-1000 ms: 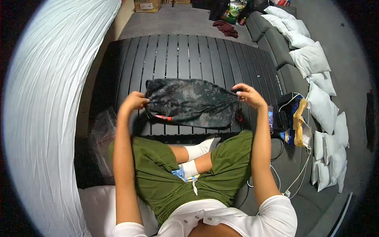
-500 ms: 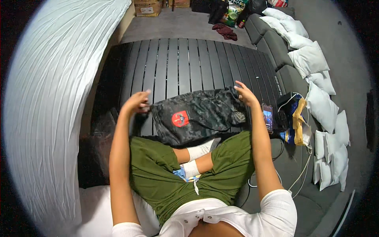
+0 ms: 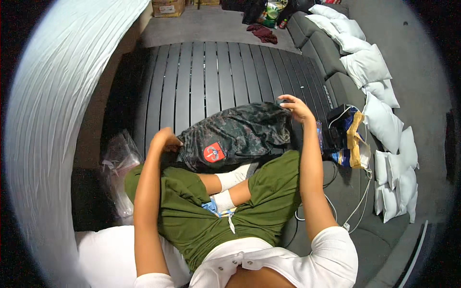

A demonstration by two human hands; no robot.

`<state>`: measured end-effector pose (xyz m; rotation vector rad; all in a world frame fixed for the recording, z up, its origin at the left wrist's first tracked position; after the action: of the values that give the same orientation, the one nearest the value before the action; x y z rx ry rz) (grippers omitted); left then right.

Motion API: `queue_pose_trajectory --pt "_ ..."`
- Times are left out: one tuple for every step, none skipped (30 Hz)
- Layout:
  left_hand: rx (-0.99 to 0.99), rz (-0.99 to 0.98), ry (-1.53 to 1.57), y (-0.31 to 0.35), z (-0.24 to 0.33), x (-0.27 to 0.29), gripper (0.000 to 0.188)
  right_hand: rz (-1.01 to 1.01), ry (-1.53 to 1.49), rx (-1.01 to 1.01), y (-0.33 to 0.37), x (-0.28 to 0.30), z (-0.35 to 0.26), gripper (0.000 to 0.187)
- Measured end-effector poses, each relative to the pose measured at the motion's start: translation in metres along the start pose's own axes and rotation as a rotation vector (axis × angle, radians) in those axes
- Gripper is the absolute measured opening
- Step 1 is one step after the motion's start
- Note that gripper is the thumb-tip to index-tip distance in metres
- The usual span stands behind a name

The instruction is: Folding and using pliers to adjust fabric bags and sleeves.

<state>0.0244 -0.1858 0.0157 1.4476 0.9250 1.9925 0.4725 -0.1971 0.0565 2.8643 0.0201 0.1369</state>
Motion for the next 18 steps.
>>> queue_pose_trajectory --pt "0.014 0.006 0.005 0.001 -0.011 0.010 0.029 0.007 -0.057 0.148 0.007 -0.009 -0.021 0.032" --pt "-0.089 -0.082 0.210 0.002 -0.011 0.016 0.027 0.039 -0.078 0.166 0.015 -0.003 -0.030 0.032" --pt "-0.189 -0.174 0.411 0.009 -0.008 0.024 0.026 0.070 -0.102 0.180 0.022 0.008 -0.034 0.033" --pt "-0.238 -0.164 0.484 0.014 -0.013 0.039 0.023 0.070 -0.210 0.144 0.026 0.014 -0.031 0.035" --pt "-0.298 -0.161 0.553 0.020 -0.011 0.054 0.021 0.084 -0.202 0.146 0.027 0.024 -0.029 0.035" --pt "-0.341 -0.103 0.652 0.019 -0.016 0.073 0.018 0.154 -0.223 0.134 0.023 0.034 -0.021 0.034" --pt "-0.383 -0.044 0.752 0.016 -0.021 0.091 0.016 0.224 -0.244 0.123 0.023 0.047 -0.014 0.033" --pt "-0.374 -0.001 0.868 0.011 -0.055 0.101 0.016 0.257 -0.275 -0.016 0.023 -0.001 -0.017 0.032" --pt "-0.433 0.008 0.974 0.004 -0.046 0.109 0.018 0.266 -0.219 0.019 0.015 0.011 -0.010 0.029" --pt "-0.370 0.133 1.021 -0.010 -0.045 0.112 0.022 0.219 -0.289 -0.014 0.008 0.015 0.006 0.028" --pt "-0.411 0.108 1.018 -0.025 -0.042 0.109 0.019 0.158 -0.363 -0.052 -0.002 0.015 0.023 0.027" --pt "-0.377 0.168 0.962 -0.041 -0.054 0.107 0.017 0.108 -0.394 -0.097 -0.009 0.004 0.035 0.027" --pt "-0.344 0.229 0.906 -0.057 -0.066 0.104 0.016 0.057 -0.425 -0.138 -0.015 -0.008 0.043 0.026" --pt "-0.368 0.328 0.912 -0.069 -0.079 0.106 0.016 -0.075 -0.441 -0.128 -0.021 -0.024 0.045 0.027" --pt "-0.268 0.555 0.714 -0.069 -0.085 0.111 0.019 -0.192 -0.454 -0.125 -0.020 -0.036 0.044 0.028" --pt "-0.259 0.575 0.659 -0.074 -0.084 0.111 0.019 -0.187 -0.455 -0.128 -0.021 -0.038 0.046 0.028" --pt "-0.246 0.591 0.601 -0.077 -0.085 0.110 0.020 -0.150 -0.364 -0.123 -0.020 -0.043 0.045 0.030" --pt "-0.229 0.582 0.629 -0.080 -0.092 0.109 0.019 -0.112 -0.272 -0.120 -0.016 -0.046 0.043 0.031"
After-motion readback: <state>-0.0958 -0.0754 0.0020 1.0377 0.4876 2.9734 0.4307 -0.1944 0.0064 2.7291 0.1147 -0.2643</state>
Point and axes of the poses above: each hand's wrist, its own y-axis away from the middle knuckle, its own x-axis out of the back of the hand, z = x × y, the point moved 9 cm from there along -y, towards the middle knuckle, and after that the axes turned 7 degrees about x, right-handed, at the moved point
